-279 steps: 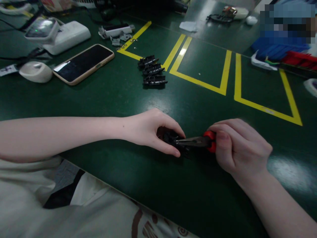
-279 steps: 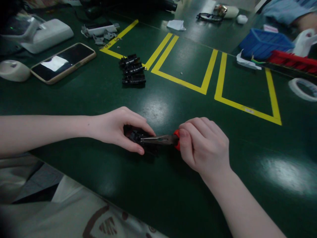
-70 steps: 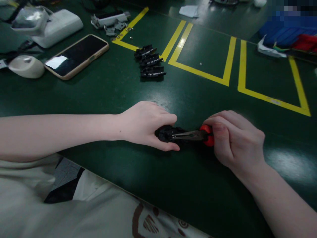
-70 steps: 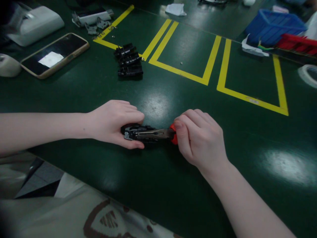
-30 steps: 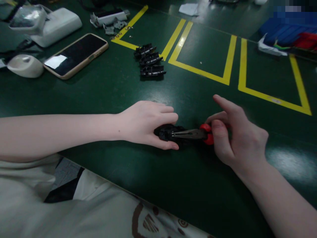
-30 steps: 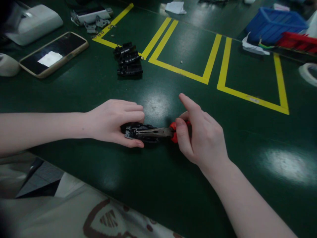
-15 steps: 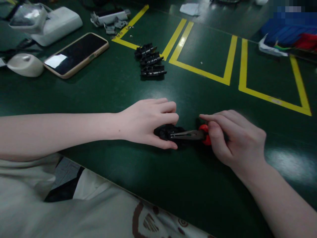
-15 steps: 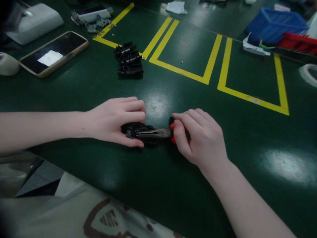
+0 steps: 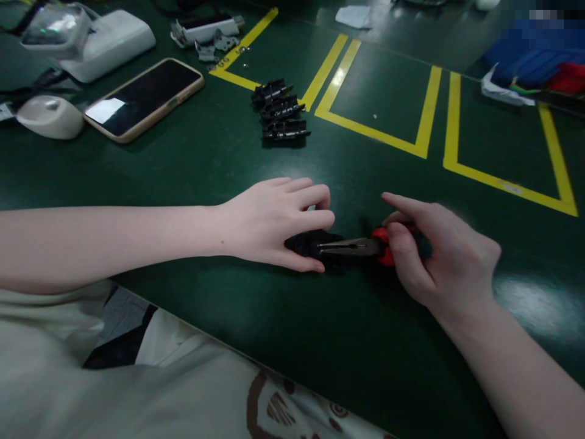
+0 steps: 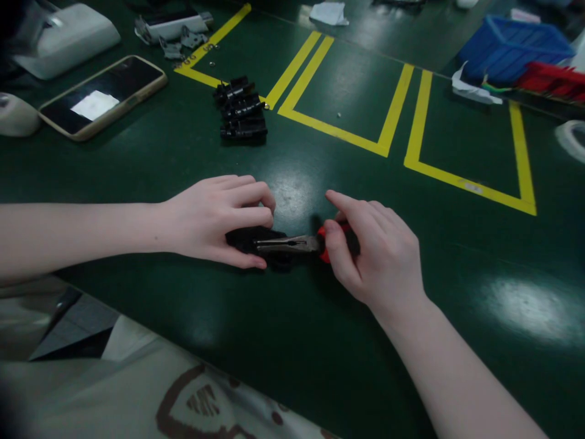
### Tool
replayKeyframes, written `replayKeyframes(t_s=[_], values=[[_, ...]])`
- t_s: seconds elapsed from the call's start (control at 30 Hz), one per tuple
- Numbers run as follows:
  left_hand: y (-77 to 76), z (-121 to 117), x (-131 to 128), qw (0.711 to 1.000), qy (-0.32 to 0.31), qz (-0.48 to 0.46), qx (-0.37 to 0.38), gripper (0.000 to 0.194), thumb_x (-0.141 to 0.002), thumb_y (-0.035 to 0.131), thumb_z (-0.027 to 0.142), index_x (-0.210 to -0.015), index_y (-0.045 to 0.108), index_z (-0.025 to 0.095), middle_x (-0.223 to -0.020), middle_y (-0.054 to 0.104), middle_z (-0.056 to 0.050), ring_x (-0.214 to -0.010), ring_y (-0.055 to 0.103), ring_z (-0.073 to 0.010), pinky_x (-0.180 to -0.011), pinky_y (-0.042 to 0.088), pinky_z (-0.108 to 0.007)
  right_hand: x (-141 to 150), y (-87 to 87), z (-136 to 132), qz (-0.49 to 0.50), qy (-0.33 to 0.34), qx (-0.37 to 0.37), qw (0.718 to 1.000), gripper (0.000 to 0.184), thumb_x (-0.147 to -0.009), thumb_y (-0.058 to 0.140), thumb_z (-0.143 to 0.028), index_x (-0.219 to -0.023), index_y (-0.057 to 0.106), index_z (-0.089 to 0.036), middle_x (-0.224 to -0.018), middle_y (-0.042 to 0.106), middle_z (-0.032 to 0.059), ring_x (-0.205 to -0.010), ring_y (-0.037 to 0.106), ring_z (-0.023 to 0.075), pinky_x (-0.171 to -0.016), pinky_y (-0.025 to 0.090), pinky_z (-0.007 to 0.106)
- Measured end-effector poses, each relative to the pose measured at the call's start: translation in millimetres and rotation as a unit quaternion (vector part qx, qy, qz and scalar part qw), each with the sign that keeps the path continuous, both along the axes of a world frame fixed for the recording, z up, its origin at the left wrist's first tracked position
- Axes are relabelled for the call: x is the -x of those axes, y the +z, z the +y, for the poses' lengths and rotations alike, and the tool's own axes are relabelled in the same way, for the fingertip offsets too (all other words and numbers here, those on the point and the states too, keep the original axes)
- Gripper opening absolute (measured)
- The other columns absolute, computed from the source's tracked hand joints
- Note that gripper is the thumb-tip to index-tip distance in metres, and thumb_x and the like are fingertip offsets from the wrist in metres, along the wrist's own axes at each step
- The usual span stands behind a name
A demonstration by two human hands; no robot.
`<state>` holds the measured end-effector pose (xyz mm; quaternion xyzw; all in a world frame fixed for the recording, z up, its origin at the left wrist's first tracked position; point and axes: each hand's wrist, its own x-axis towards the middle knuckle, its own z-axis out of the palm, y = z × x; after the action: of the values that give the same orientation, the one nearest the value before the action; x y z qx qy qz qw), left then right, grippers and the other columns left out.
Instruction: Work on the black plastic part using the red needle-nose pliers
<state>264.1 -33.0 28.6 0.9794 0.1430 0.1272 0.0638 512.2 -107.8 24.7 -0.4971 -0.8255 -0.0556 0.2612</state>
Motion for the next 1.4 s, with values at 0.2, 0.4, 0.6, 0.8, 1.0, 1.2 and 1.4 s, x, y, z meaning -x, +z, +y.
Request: replayKeyframes(t_s=[0.2,0.4,0.6,0.8,1.0,1.2,1.4], values=[[0.3,1,2,0.997,-0.020,0.004,-0.079,0.045,-0.093,0.052,0.059,-0.105,0.063,0.017,-0.114,0.061,-0.008,-0.090,0.058,-0.0231,-0.068,0.036,-0.034,-5,-3.5,-2,0.057,-0.042,-0.009,0.997,0.039,-0.094,0.047,-0.022,-0.132,0.056,-0.024,-0.086,0.071,0.0064,-0.070,0.066,0.0204,-0.057,0.047,0.034],[-1.8,6,2,1.000,-0.003,-0.012,0.010,0.050,-0.086,0.061,0.061,-0.108,0.064,0.017,-0.114,0.062,-0.009,-0.096,0.058,-0.0235,-0.073,0.039,-0.033,-5,-1.2,-3,0.085,-0.026,-0.023,0.996,0.031,-0.095,0.044,-0.022,-0.119,0.063,-0.026,-0.084,0.069,0.0049,-0.070,0.065,0.0192,-0.057,0.047,0.033],[4.4,22,-2,0.959,-0.079,-0.153,0.224,0.042,-0.088,0.063,0.043,-0.119,0.058,0.014,-0.114,0.062,-0.012,-0.106,0.058,-0.0223,-0.090,0.046,-0.033,-2,-0.8,-5,0.118,0.036,-0.049,0.991,0.026,-0.096,0.039,-0.021,-0.104,0.064,-0.022,-0.091,0.067,0.0078,-0.081,0.065,0.0191,-0.064,0.050,0.034],[45.7,39,-40,0.946,-0.192,-0.158,0.210,0.020,-0.097,0.041,0.012,-0.105,0.060,0.013,-0.107,0.061,-0.011,-0.104,0.056,-0.0166,-0.094,0.046,-0.031,-1,-0.3,-9,0.092,0.129,-0.071,0.985,0.027,-0.097,0.040,-0.030,-0.103,0.062,-0.016,-0.098,0.065,0.0116,-0.090,0.063,0.0212,-0.076,0.053,0.036],[53.4,34,-78,0.941,-0.259,-0.128,0.177,0.022,-0.090,0.040,0.001,-0.101,0.054,0.015,-0.103,0.060,-0.008,-0.098,0.057,-0.0130,-0.086,0.050,-0.024,1,2.5,-13,0.118,0.128,-0.110,0.979,0.034,-0.098,0.034,-0.036,-0.102,0.061,-0.015,-0.096,0.064,0.0124,-0.092,0.064,0.0215,-0.076,0.055,0.035],[64.7,39,-65,0.948,-0.247,-0.144,0.140,0.028,-0.086,0.040,-0.003,-0.081,0.058,0.018,-0.093,0.058,-0.004,-0.089,0.056,-0.0149,-0.082,0.048,-0.029,-1,-0.5,-14,0.140,0.135,-0.127,0.973,0.038,-0.099,0.032,-0.040,-0.106,0.059,-0.015,-0.100,0.063,0.0132,-0.094,0.063,0.0198,-0.077,0.056,0.033],[99.9,-19,-17,0.939,-0.228,-0.237,0.099,0.027,-0.102,0.037,0.019,-0.096,0.064,0.022,-0.086,0.059,-0.002,-0.084,0.060,-0.0143,-0.079,0.052,-0.030,-13,-5.0,-10,0.164,0.127,-0.143,0.968,0.028,-0.097,0.037,-0.031,-0.108,0.057,-0.016,-0.099,0.060,0.0111,-0.088,0.061,0.0181,-0.071,0.055,0.031]])
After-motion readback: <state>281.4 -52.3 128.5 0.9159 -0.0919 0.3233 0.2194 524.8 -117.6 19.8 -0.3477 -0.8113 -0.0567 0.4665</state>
